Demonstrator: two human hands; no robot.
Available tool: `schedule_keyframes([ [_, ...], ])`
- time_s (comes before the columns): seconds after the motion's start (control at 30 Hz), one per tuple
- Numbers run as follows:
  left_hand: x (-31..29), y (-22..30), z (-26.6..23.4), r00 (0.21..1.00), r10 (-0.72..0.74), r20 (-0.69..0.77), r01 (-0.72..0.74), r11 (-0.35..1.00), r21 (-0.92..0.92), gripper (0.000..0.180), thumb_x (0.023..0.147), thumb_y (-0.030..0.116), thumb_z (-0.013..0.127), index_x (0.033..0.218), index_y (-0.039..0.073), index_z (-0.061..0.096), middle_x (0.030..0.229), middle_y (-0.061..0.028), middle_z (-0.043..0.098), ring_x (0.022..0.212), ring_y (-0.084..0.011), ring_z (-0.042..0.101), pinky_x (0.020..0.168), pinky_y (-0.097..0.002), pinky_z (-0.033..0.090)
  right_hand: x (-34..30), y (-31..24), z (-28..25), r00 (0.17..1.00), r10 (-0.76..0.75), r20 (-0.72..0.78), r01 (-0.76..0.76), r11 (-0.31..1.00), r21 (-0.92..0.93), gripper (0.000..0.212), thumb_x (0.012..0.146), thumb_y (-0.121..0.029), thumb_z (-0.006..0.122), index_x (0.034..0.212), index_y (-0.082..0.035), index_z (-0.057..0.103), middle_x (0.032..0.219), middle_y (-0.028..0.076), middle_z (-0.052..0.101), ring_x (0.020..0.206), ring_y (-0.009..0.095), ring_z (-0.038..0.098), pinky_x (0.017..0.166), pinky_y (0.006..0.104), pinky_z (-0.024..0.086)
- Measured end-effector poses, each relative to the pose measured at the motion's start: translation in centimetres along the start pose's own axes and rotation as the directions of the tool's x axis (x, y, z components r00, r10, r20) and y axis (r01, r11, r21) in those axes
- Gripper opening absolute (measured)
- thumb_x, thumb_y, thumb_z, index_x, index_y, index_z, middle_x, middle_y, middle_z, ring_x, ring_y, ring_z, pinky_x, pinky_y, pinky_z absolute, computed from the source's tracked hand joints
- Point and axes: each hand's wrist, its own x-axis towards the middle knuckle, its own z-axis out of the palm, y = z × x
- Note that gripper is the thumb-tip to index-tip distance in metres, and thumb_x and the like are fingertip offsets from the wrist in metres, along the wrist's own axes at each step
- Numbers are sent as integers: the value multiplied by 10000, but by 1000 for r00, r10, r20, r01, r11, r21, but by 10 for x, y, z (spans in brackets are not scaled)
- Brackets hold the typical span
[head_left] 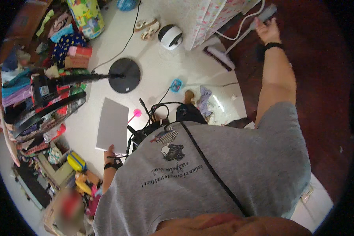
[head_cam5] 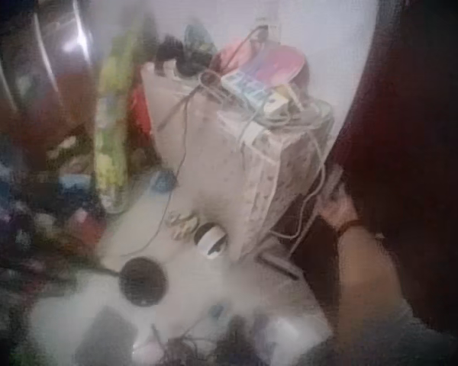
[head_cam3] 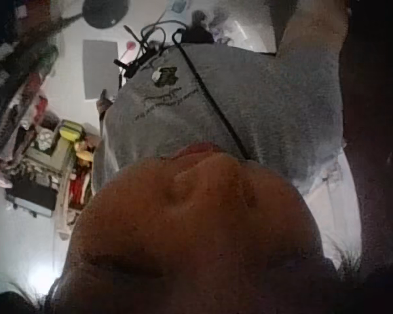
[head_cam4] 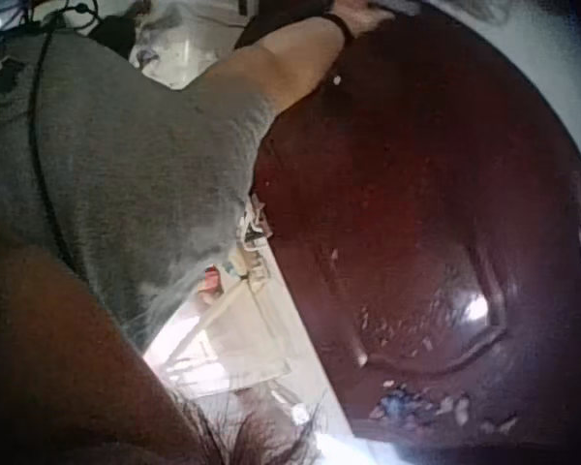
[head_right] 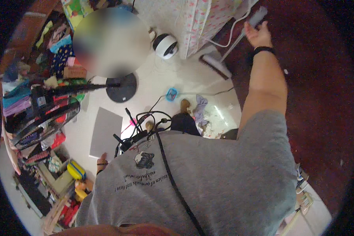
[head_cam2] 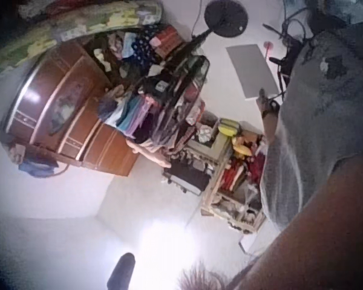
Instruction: The person sweeps debris from a tiled floor using a broom and a white board as a makeshift dustpan. They gather debris into a pile and then push it onto the white board by hand.
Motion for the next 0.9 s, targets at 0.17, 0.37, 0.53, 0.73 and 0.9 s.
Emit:
schedule_keyframes([
  [0.17,-9,0,-2,987,-158,-9,157,986,-62,327,756,381,678,661,86,573,486,-17,416,401,-139,420,380,-303,314,52,37,-25,980,-195,-32,166,898,-408,536,912,-426,519,1266,-48,380,1076,176,568,925,292,591,807,393,508],
  [0.37,25,-21,2,978,-115,174,85,982,169,347,774,356,647,940,51,624,559,-77,488,456,-168,491,399,-303,385,21,197,-114,960,189,-206,-278,554,-785,271,837,-333,647,949,-101,561,787,39,603,660,165,590,577,292,480],
  [0.53,50,-27,13,932,-302,202,269,947,176,268,769,338,669,834,95,579,599,-22,516,464,-147,475,407,-276,379,-33,362,-183,852,448,-271,-394,208,-895,162,813,-235,620,794,-76,595,698,74,581,490,175,527,435,334,413],
  [0.73,105,-117,-4,922,-266,282,185,942,281,262,795,244,672,960,60,584,710,-18,545,549,-141,510,455,-281,393,-30,560,-261,590,773,233,756,-427,-496,243,797,-225,501,912,-64,642,918,151,628,931,315,590,813,407,482],
  [0.9,106,-143,-10,864,-481,150,474,877,81,234,807,205,653,962,55,564,726,-30,544,481,-147,481,428,-283,385,16,692,-336,831,540,135,439,-485,-757,438,799,-282,567,1178,-68,518,1090,199,587,1004,378,552,854,437,468],
])
